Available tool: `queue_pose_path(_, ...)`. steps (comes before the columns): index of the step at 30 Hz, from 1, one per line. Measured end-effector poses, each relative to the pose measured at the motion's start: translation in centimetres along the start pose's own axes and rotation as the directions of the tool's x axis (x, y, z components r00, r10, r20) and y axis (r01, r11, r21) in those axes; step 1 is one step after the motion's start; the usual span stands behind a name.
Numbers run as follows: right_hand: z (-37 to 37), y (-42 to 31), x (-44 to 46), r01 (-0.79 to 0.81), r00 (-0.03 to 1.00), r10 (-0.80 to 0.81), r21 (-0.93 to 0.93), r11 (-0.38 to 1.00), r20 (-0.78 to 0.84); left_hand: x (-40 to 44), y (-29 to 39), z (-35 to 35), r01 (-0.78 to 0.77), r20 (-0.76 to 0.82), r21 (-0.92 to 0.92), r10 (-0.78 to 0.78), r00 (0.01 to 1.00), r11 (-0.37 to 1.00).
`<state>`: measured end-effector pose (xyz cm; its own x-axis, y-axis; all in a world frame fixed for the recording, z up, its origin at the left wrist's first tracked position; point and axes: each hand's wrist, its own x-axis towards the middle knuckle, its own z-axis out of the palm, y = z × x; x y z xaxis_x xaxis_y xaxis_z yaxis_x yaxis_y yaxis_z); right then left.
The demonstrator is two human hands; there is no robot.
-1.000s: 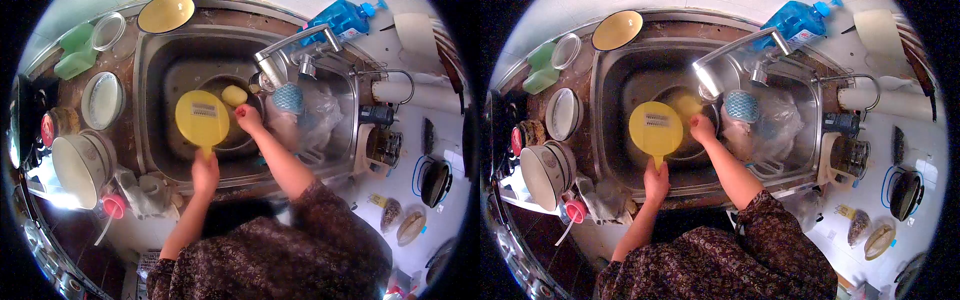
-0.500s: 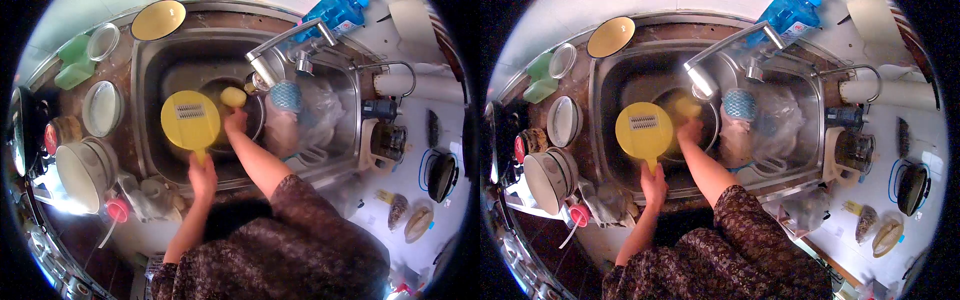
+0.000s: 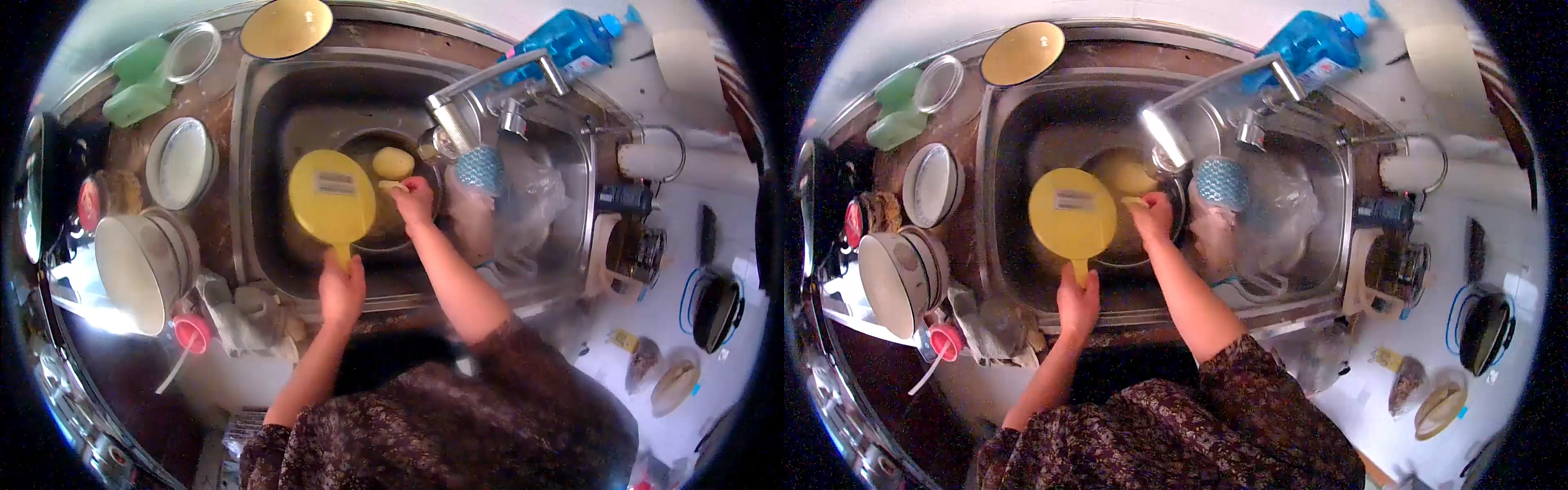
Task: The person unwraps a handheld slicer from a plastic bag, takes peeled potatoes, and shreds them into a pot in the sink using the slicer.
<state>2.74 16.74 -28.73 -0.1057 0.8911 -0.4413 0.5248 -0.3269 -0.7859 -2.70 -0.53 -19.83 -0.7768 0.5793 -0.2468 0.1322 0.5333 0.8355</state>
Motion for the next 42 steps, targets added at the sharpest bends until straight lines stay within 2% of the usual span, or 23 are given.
queue_pose_path(1,-0.5,-0.5,-0.1,0.010,1.000,-0.010,-0.009,1.000,0.018,0.1,1.1,-0.4,0.100,0.110,0.080,-0.108,0.988,0.992)
queue_pose_path(2,-1.1,-0.9,-0.1,0.068,0.997,-0.069,0.058,0.996,0.020,0.2,1.6,-0.6,0.187,0.214,0.169,-0.222,0.951,0.968)
queue_pose_path(3,-1.6,-1.2,-0.2,0.122,0.992,-0.126,0.127,0.984,0.019,0.3,1.6,-0.4,0.200,0.200,0.162,-0.231,0.952,0.966)
queue_pose_path(5,-2.6,-2.8,-0.6,0.096,0.990,-0.116,0.223,0.970,0.075,0.3,1.2,0.0,0.139,0.295,0.301,-0.231,0.927,0.943)
queue_pose_path(7,-3.2,-2.9,-0.3,0.106,0.983,-0.131,0.181,0.978,0.131,0.5,0.7,0.3,0.162,0.316,0.258,-0.241,0.918,0.952)
queue_pose_path(9,-3.4,-3.9,-0.8,0.066,0.957,-0.100,0.133,0.989,0.273,0.6,-1.1,1.3,0.199,0.399,0.231,-0.279,0.873,0.952)
queue_pose_path(10,-3.3,-3.6,-1.0,0.152,0.933,-0.160,0.051,0.987,0.322,0.8,-1.5,1.4,0.218,0.391,0.228,-0.294,0.872,0.949)
queue_pose_path(11,-2.9,-3.2,-1.0,0.150,0.929,-0.155,0.041,0.988,0.336,1.0,-1.8,1.7,0.270,0.411,0.220,-0.340,0.846,0.937)
queue_pose_path(13,-1.8,-2.4,-1.0,0.342,0.848,-0.172,-0.271,0.900,0.501,1.2,-2.0,1.9,0.332,0.430,0.206,-0.390,0.814,0.921)
queue_pose_path(14,-0.9,-1.9,-1.2,0.439,0.827,-0.208,-0.368,0.820,0.523,1.3,-1.9,1.9,0.324,0.434,0.221,-0.390,0.812,0.920)
queue_pose_path(15,-0.5,-1.4,-1.4,0.441,0.824,-0.205,-0.371,0.817,0.529,1.3,-1.7,1.8,0.315,0.440,0.237,-0.390,0.809,0.919)
queue_pose_path(17,0.1,-3.3,-3.2,0.550,0.824,-0.203,-0.661,0.511,0.529,1.2,-1.2,1.6,0.284,0.415,0.273,-0.379,0.827,0.919)
queue_pose_path(19,0.6,-3.2,-3.5,0.581,0.804,-0.219,-0.656,0.481,0.552,1.2,-1.1,1.5,0.254,0.390,0.308,-0.365,0.845,0.917)
queue_pose_path(21,1.3,-2.6,-3.4,0.549,0.828,-0.146,-0.731,0.404,0.541,1.1,-1.2,1.5,0.248,0.391,0.288,-0.350,0.851,0.925)
queue_pose_path(22,1.5,-2.6,-3.7,0.555,0.824,-0.144,-0.730,0.398,0.548,1.1,-1.1,1.5,0.257,0.387,0.284,-0.355,0.851,0.924)
queue_pose_path(24,1.8,-2.7,-4.4,0.500,0.864,-0.233,-0.699,0.511,0.447,1.2,-0.8,1.3,0.272,0.393,0.268,-0.362,0.845,0.924)
queue_pose_path(25,1.8,-2.5,-4.6,0.506,0.860,-0.229,-0.699,0.505,0.457,1.3,-0.6,1.1,0.283,0.389,0.264,-0.370,0.844,0.922)
queue_pose_path(27,1.7,-2.2,-4.9,0.530,0.845,-0.302,-0.618,0.581,0.440,1.4,0.0,0.8,0.295,0.425,0.280,-0.393,0.815,0.914)
queue_pose_path(31,2.0,-2.4,-5.1,0.533,0.842,-0.262,-0.649,0.542,0.472,1.4,0.2,0.7,0.313,0.420,0.290,-0.414,0.807,0.904)
queue_pose_path(33,2.4,-2.1,-4.7,0.579,0.812,-0.323,-0.608,0.542,0.486,1.5,0.6,0.3,0.315,0.439,0.303,-0.426,0.791,0.899)
queue_pose_path(37,3.1,-1.5,-3.5,0.570,0.817,-0.285,-0.632,0.525,0.501,1.5,0.3,0.5,0.313,0.439,0.293,-0.418,0.795,0.903)
queue_pose_path(42,4.0,-1.0,-2.2,0.569,0.820,-0.315,-0.621,0.539,0.478,1.4,0.0,0.6,0.277,0.443,0.317,-0.400,0.802,0.907)
